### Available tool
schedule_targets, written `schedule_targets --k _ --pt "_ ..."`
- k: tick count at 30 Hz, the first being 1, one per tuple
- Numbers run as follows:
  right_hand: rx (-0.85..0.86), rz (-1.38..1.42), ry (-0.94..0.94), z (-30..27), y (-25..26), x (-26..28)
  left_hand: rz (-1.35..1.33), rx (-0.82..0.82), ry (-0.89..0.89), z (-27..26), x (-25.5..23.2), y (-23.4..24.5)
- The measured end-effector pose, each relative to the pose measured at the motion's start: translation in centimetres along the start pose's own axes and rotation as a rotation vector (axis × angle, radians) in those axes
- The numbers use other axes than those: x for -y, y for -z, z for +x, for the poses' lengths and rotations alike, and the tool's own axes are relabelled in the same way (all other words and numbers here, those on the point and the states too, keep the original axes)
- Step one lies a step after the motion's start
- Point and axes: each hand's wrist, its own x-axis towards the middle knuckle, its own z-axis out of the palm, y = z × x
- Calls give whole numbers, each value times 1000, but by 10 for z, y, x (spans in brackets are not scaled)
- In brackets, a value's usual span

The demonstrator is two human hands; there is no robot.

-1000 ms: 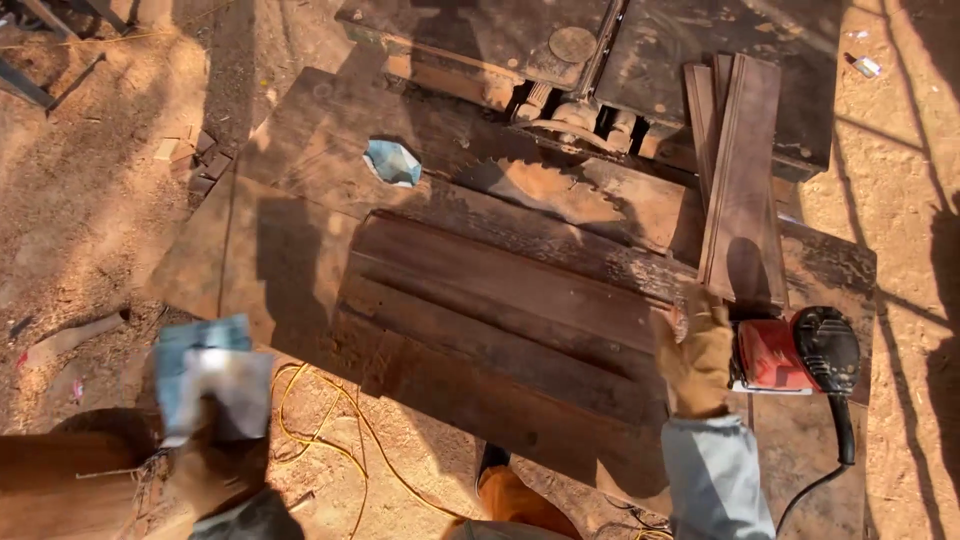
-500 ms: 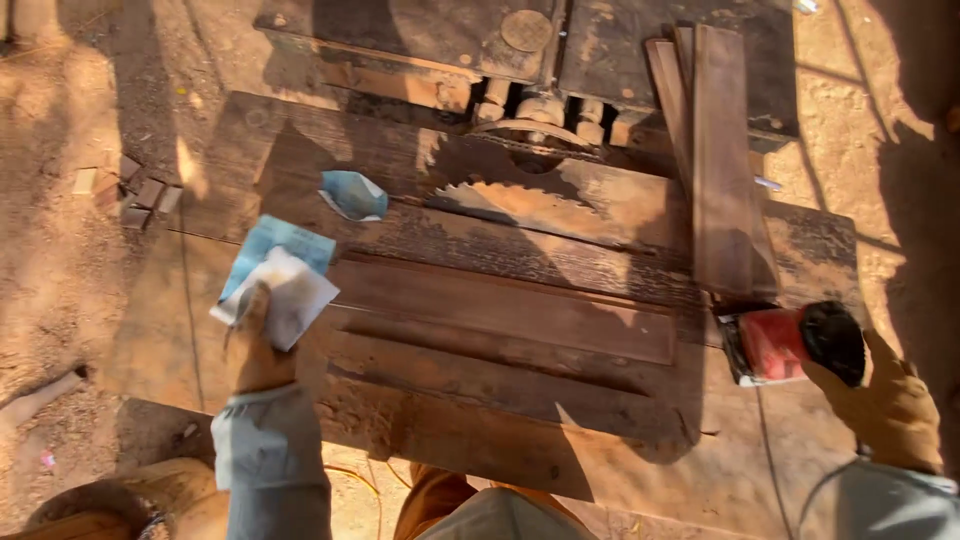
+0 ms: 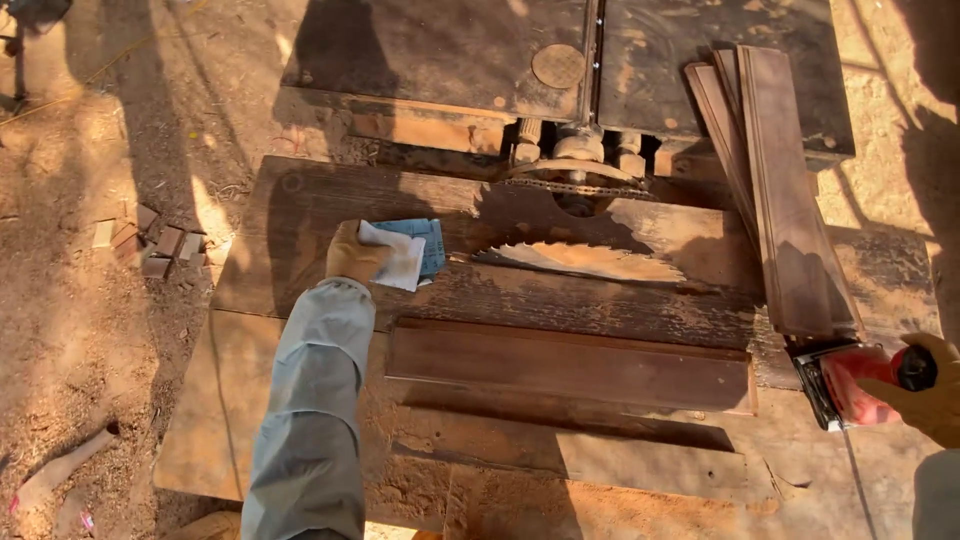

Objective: Using an orbital sander to smooth the surface of a wooden board on a workbench.

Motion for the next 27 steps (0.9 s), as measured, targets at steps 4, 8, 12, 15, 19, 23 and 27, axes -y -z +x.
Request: schedule_targets --k 4,8,12,15,19,23,27 --pt "184 -550 -109 -29 33 102 1037 -513 -379 -35 -34 13" --pt "184 -447 -174 -32 57 173 346 -271 150 -98 -73 -1" --pt "216 -486 -272 -29 61 197 697 110 -47 -179 -56 -36" --pt "74 -404 -167 -49 70 189 859 175 -394 -207 -64 -60" --pt "-71 -249 -208 -79 96 191 686 175 -371 -228 -80 -62" --pt "-90 -266 -214 -103 121 229 698 210 -364 -237 -79 -77" --pt "-75 -97 -161 -113 116 270 767 233 -330 -245 -88 -94"
